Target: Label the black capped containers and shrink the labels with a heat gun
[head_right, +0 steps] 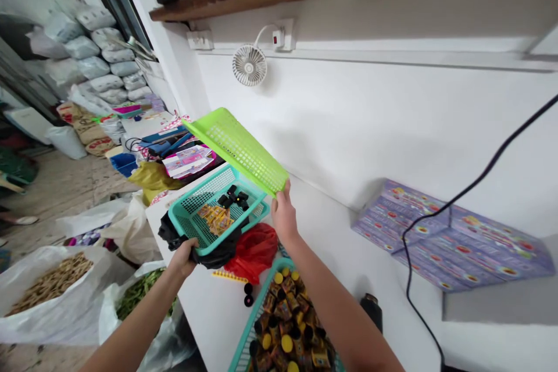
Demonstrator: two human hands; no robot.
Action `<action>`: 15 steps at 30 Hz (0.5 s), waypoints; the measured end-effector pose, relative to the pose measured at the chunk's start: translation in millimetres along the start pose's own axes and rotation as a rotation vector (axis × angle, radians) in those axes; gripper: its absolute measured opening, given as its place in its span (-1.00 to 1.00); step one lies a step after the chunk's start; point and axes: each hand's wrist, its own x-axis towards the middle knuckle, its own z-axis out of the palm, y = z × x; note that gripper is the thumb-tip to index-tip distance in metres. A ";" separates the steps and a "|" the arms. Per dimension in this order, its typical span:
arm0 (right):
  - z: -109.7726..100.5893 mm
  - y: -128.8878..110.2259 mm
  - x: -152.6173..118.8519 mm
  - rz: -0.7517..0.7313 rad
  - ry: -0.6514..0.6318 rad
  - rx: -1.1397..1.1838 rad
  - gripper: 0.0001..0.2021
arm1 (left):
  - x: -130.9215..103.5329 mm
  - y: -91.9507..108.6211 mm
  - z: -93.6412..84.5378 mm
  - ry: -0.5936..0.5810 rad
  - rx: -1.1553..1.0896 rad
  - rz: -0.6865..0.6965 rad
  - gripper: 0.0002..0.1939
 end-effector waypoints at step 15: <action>-155.4 78.8 -193.6 0.822 0.057 0.377 -0.57 | 83.1 -15.9 34.7 0.006 -0.061 0.023 -0.78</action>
